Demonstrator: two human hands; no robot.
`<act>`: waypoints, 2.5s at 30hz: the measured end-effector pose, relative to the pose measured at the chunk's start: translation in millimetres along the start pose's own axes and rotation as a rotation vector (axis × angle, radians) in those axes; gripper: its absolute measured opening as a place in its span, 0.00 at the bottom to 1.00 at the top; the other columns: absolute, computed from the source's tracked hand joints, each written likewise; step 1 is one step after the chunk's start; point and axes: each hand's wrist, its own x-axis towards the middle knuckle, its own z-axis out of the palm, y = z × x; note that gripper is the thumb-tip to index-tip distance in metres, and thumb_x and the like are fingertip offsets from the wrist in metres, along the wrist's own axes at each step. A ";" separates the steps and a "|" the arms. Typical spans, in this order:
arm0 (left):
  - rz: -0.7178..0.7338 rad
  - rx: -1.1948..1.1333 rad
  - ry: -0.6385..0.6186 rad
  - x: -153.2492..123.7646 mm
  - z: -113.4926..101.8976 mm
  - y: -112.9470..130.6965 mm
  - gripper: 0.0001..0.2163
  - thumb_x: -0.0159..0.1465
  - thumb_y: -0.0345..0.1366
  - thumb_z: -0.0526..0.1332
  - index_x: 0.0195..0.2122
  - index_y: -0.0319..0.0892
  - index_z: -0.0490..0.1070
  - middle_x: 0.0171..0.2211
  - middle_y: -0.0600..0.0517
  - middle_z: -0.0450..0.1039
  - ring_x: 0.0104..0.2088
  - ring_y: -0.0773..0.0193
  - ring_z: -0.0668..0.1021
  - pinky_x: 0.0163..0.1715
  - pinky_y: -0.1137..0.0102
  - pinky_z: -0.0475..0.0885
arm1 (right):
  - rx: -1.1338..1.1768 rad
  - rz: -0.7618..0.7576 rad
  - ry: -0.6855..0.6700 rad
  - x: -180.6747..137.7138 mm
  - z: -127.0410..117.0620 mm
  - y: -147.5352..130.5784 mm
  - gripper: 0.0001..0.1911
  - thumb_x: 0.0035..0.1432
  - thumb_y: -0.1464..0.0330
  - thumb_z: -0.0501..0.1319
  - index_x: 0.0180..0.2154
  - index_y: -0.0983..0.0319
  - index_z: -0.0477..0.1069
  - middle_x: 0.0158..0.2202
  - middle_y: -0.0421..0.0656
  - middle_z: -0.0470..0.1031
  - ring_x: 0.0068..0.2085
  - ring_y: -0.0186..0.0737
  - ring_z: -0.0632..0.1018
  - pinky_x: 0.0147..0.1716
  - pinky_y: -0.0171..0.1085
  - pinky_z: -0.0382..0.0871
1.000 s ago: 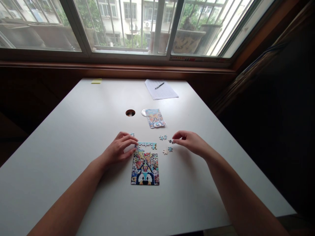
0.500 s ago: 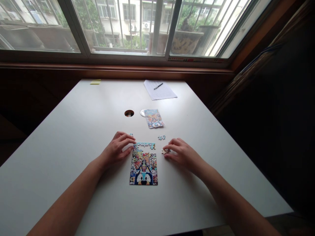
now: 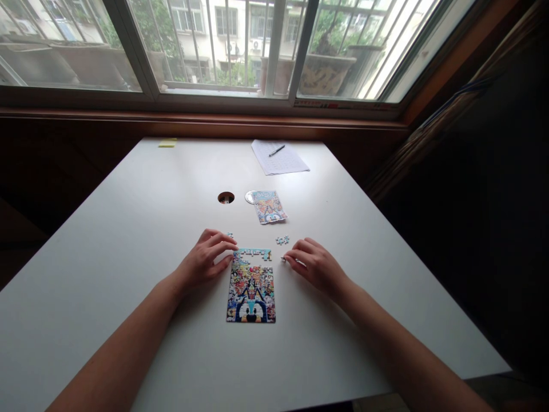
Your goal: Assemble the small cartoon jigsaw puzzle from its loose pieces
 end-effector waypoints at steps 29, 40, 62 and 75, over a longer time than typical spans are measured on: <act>-0.026 0.004 0.006 -0.4 0.9 -0.1 0.09 0.68 0.32 0.58 0.47 0.47 0.73 0.48 0.50 0.75 0.50 0.55 0.70 0.52 0.57 0.67 | 0.270 0.216 0.001 -19.6 -12.9 14.0 0.14 0.68 0.64 0.56 0.49 0.55 0.77 0.43 0.49 0.74 0.43 0.46 0.76 0.43 0.46 0.74; -0.261 0.083 0.231 -1.0 -3.1 -5.6 0.10 0.66 0.29 0.56 0.45 0.45 0.73 0.43 0.50 0.75 0.46 0.54 0.71 0.51 0.55 0.69 | 0.290 0.251 -0.066 -21.1 -7.6 11.1 0.10 0.65 0.64 0.61 0.46 0.54 0.78 0.45 0.47 0.73 0.44 0.45 0.76 0.45 0.45 0.74; -0.210 0.120 0.058 -4.8 4.1 -10.1 0.16 0.68 0.35 0.58 0.57 0.47 0.68 0.50 0.49 0.74 0.52 0.53 0.68 0.55 0.57 0.66 | 0.374 0.208 -0.094 -14.3 0.7 -6.4 0.07 0.60 0.63 0.67 0.39 0.58 0.76 0.41 0.45 0.72 0.41 0.41 0.75 0.41 0.40 0.73; -0.255 0.112 0.035 -3.1 -0.1 -6.4 0.13 0.69 0.34 0.57 0.53 0.46 0.71 0.45 0.49 0.74 0.47 0.54 0.68 0.53 0.58 0.66 | 0.434 0.200 -0.116 -16.5 -0.9 -2.9 0.05 0.61 0.64 0.66 0.39 0.58 0.76 0.41 0.44 0.72 0.40 0.39 0.75 0.42 0.39 0.72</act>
